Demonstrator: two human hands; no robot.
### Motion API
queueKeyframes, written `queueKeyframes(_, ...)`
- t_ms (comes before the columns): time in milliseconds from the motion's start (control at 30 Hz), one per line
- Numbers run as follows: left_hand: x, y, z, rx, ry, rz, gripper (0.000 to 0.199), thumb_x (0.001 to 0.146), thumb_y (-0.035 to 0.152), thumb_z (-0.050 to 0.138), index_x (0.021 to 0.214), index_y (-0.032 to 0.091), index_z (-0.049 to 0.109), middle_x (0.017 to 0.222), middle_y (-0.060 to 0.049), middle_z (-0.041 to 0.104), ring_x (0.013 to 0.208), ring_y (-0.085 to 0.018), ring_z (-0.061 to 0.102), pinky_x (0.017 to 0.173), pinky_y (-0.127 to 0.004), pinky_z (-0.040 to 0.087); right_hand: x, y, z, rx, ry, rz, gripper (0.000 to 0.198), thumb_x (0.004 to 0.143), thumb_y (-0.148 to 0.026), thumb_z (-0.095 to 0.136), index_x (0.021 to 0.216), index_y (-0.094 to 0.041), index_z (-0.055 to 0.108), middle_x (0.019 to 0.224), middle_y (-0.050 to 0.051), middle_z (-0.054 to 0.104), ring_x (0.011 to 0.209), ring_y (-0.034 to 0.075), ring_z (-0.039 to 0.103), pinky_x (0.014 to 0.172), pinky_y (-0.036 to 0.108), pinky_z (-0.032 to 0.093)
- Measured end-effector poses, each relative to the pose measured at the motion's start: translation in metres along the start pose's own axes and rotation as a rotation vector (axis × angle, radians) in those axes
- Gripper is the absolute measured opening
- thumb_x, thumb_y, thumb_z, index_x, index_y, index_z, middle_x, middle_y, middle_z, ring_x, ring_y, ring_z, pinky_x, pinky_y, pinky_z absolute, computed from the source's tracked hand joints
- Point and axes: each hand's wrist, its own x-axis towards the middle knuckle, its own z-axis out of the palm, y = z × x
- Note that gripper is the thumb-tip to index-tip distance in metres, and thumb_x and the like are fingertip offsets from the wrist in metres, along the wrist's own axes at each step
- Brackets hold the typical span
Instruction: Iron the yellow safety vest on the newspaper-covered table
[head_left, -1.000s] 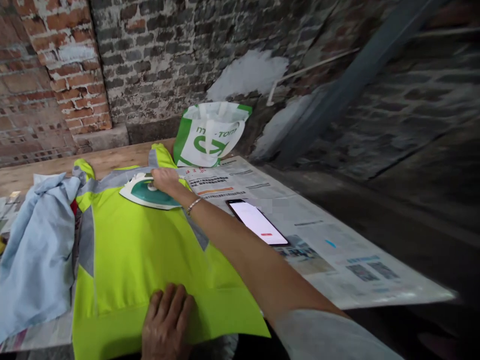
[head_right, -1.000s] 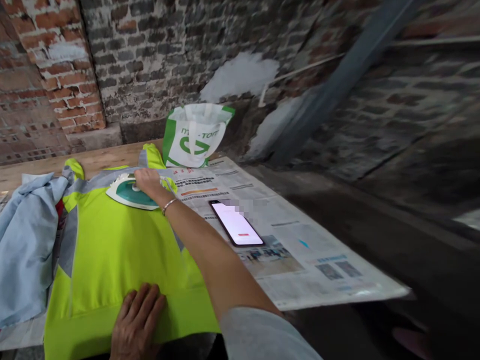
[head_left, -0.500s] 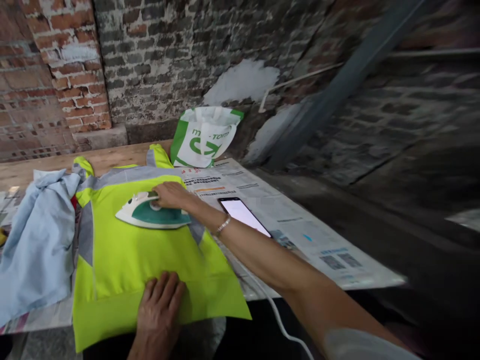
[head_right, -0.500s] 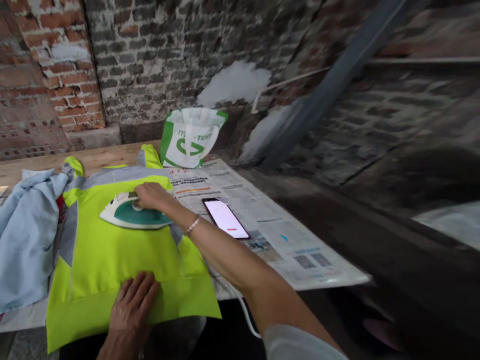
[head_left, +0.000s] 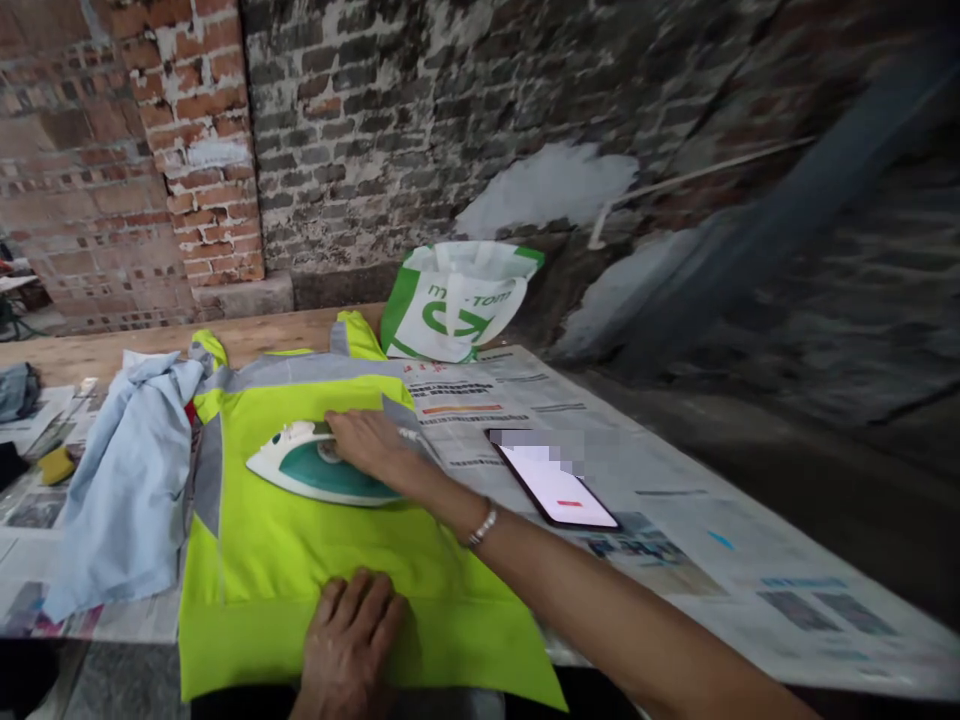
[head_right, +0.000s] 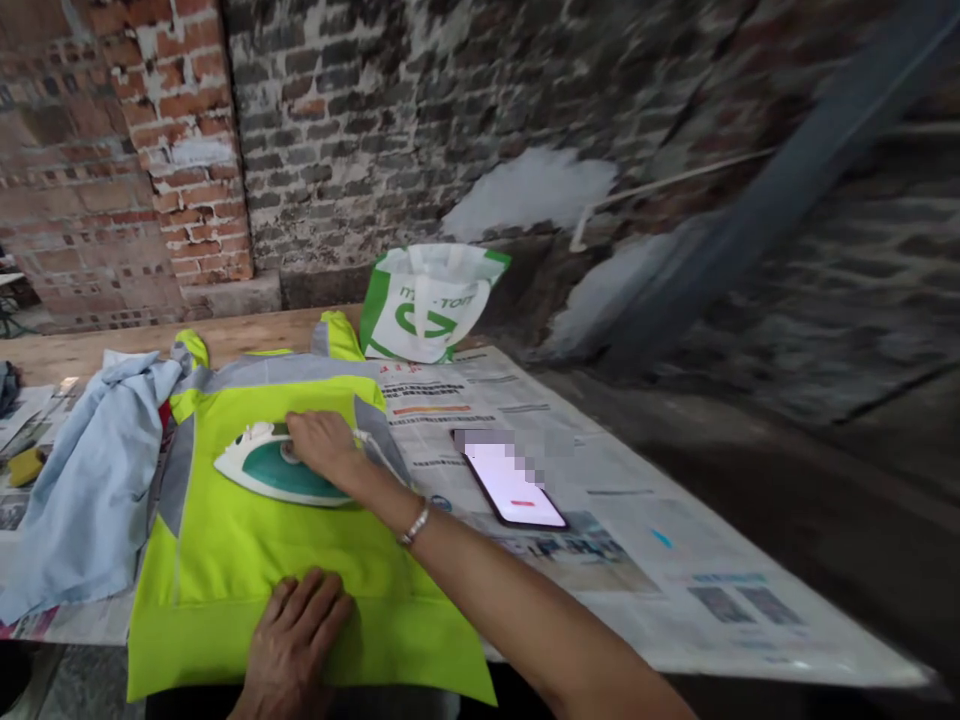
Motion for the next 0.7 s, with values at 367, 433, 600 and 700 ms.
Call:
queueKeyframes(367,0.014,0.008,-0.015,-0.039,-0.005,-0.048,0.038,0.109,0.033,0.043,0.133,0.024,0.070,0.140,0.003,0.073,0.141,-0.017,0.055,0.122,-0.033,0.036,0.132,0.012,0.015,0.019,0.201,0.070,0.040,0.104,-0.021,0.043,0.130,-0.004,0.068,0.125,0.029,0.071,0.122,0.036,0.066,0.098,0.042,0.048)
queueKeyframes(433,0.011,0.009,-0.014,-0.046,-0.036,-0.050,0.037,0.109,0.033,0.045,0.136,0.025,0.069,0.143,0.002,0.071,0.141,-0.018,0.055,0.120,-0.033,0.039,0.138,0.012,0.011,0.021,0.154,0.088,0.040,0.102,-0.023,0.050,0.132,-0.004,0.068,0.126,0.030,0.071,0.122,0.036,0.066,0.098,0.042,0.049)
queueKeyframes(600,0.001,0.007,-0.008,-0.078,-0.159,-0.040,0.042,0.105,0.032,0.051,0.144,0.024,0.062,0.147,-0.005,0.068,0.142,-0.022,0.056,0.116,-0.038,0.044,0.116,0.008,-0.006,0.003,-0.014,0.050,0.044,0.094,-0.037,0.069,0.129,-0.011,0.073,0.127,0.023,0.074,0.121,0.034,0.069,0.095,0.036,0.052)
queueKeyframes(700,-0.002,0.004,-0.005,-0.091,-0.186,-0.035,0.046,0.102,0.033,0.057,0.147,0.023,0.060,0.150,-0.004,0.066,0.141,-0.023,0.056,0.116,-0.039,0.044,0.074,0.001,-0.011,-0.002,-0.053,-0.076,0.037,0.095,-0.039,0.067,0.123,-0.017,0.077,0.122,0.018,0.078,0.119,0.032,0.071,0.090,0.033,0.052)
